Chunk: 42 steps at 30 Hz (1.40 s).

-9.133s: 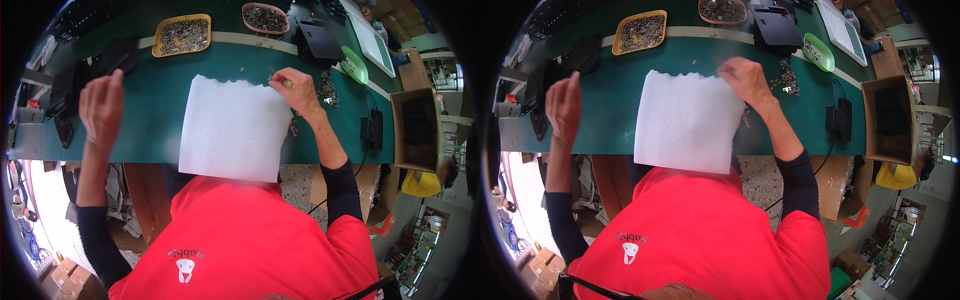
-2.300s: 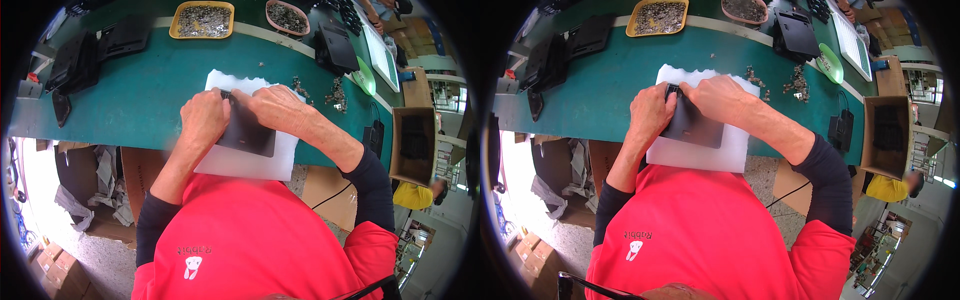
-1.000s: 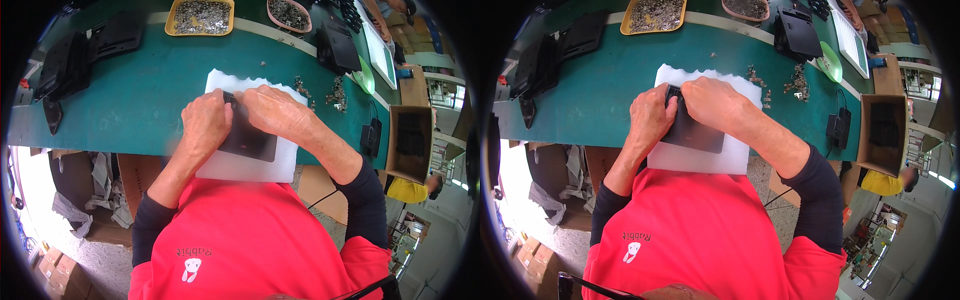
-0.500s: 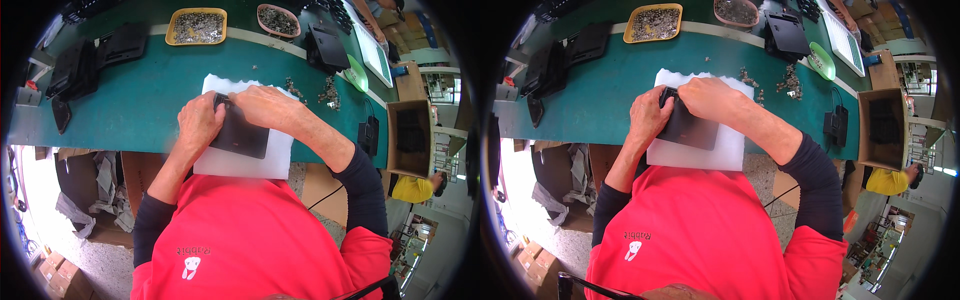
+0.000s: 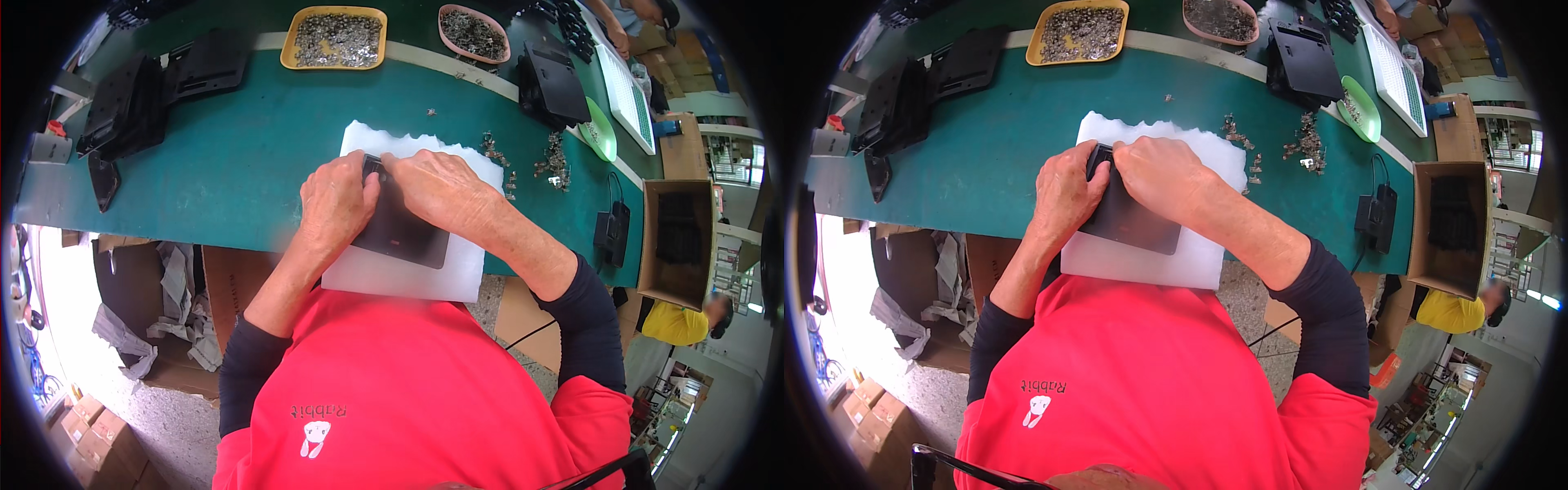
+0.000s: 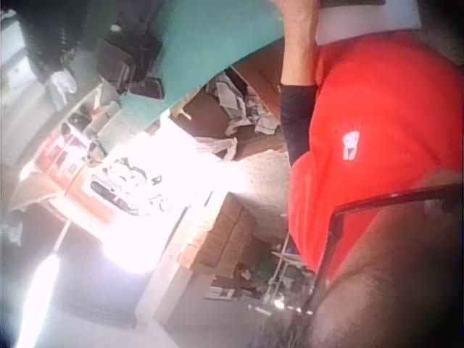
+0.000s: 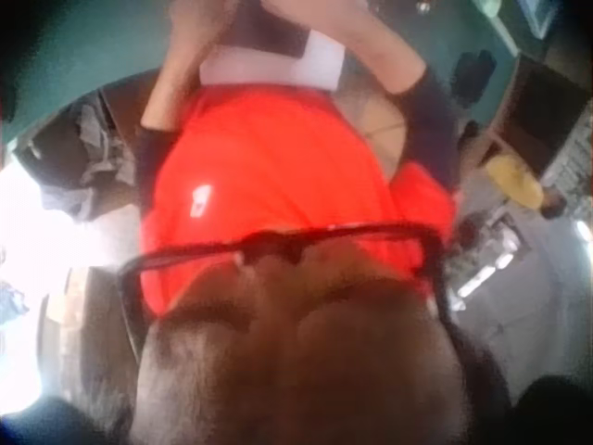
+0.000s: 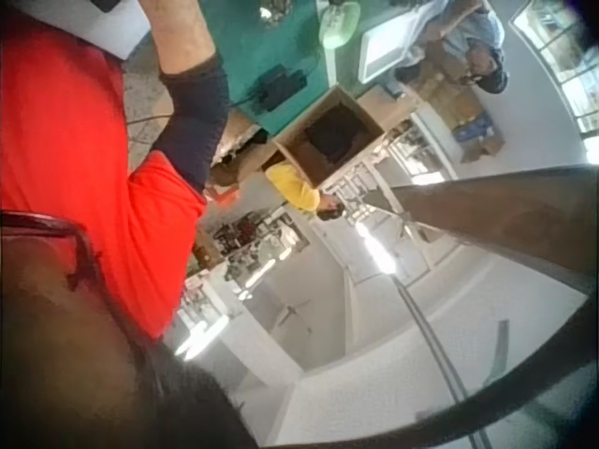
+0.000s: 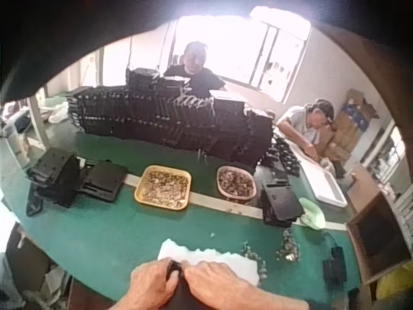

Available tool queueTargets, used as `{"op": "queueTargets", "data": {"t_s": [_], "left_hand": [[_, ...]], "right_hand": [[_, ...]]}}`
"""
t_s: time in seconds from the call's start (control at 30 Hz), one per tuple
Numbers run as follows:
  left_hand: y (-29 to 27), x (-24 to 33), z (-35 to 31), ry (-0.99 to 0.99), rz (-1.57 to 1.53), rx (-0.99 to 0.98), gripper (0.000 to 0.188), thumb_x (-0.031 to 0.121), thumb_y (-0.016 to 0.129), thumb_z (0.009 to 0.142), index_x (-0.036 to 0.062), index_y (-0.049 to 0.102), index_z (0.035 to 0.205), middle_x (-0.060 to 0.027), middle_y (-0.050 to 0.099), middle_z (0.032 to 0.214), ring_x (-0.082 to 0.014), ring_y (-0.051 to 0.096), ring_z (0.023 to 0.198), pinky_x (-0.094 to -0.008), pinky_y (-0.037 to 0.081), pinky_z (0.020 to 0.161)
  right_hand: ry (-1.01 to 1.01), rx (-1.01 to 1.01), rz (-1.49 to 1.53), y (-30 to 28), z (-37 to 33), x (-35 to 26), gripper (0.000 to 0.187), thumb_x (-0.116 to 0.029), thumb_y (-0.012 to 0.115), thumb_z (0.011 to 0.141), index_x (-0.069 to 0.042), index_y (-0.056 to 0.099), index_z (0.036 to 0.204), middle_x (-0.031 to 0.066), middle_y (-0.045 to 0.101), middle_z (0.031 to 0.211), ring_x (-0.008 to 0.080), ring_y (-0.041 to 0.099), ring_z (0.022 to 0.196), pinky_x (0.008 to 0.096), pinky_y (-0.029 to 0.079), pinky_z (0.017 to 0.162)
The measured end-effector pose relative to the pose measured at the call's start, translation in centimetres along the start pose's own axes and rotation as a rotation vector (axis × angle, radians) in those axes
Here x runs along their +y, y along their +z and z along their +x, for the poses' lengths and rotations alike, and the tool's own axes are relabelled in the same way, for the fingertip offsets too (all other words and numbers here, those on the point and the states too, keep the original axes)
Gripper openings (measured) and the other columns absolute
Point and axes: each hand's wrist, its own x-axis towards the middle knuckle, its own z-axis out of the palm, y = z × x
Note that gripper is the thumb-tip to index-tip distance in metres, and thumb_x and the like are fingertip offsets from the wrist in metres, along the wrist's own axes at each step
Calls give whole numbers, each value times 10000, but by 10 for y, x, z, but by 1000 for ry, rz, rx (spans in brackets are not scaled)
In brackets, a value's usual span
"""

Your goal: The person uses a small screwdriver to tighten screws on a black rectangular electronic device placed on a white foam pad. They repeatedly pick up screws from a yellow tray, insert them into the device, and tighten them. The person flips the device over to work on different sides and continues the process of inserting and tightening screws throughout the clip.

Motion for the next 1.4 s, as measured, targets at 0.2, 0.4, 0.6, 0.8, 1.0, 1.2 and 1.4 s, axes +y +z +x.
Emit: {"op": "queueTargets", "data": {"t_s": [0.2,0.4,0.6,0.8,1.0,1.2,1.4], "left_hand": [[7,-6,4,94,-18,24,236,151,616,837,-34,629,982,-241,666,894,-427,635,827,-471,495,730],[5,-15,8,200,-85,57,193,143,621,826,-41,592,874,-253,645,828,-443,617,774,-498,477,685],[-15,-5,12,100,-108,-79,326,199,652,840,-32,656,1071,-228,647,769,-347,654,702,-406,491,656],[-42,21,52,486,27,-397,295,172,656,809,65,688,1083,-191,690,910,-373,654,839,-435,516,745],[-23,40,74,571,214,-545,333,131,688,793,116,682,1126,-145,660,925,-341,640,880,-424,519,750],[-18,22,67,603,59,-255,263,144,689,833,80,683,1088,-136,625,911,-319,597,874,-409,504,790],[-45,-11,149,250,336,22,172,116,662,846,35,700,993,-166,629,980,-366,631,931,-457,514,805]], "right_hand": [[-131,65,-60,-6,1,-9,152,-92,549,818,6,661,786,189,683,779,346,685,730,428,553,628],[-102,-144,-314,-14,14,-31,131,-94,599,796,-10,697,822,177,704,825,324,707,779,416,566,667],[-60,240,281,11,-6,48,210,-144,541,907,4,687,881,187,691,833,376,675,806,466,536,746],[47,358,376,2,-12,119,217,-188,553,939,-16,683,907,95,615,672,169,586,540,342,471,515],[339,506,484,-13,17,145,206,-204,602,876,-31,711,903,129,640,713,222,616,655,362,501,630],[299,568,293,-12,60,156,216,-191,562,829,-38,712,857,210,682,845,398,663,818,480,528,771],[206,647,90,-34,107,161,159,-120,581,810,-33,712,834,217,676,866,390,657,869,477,522,790]]}}
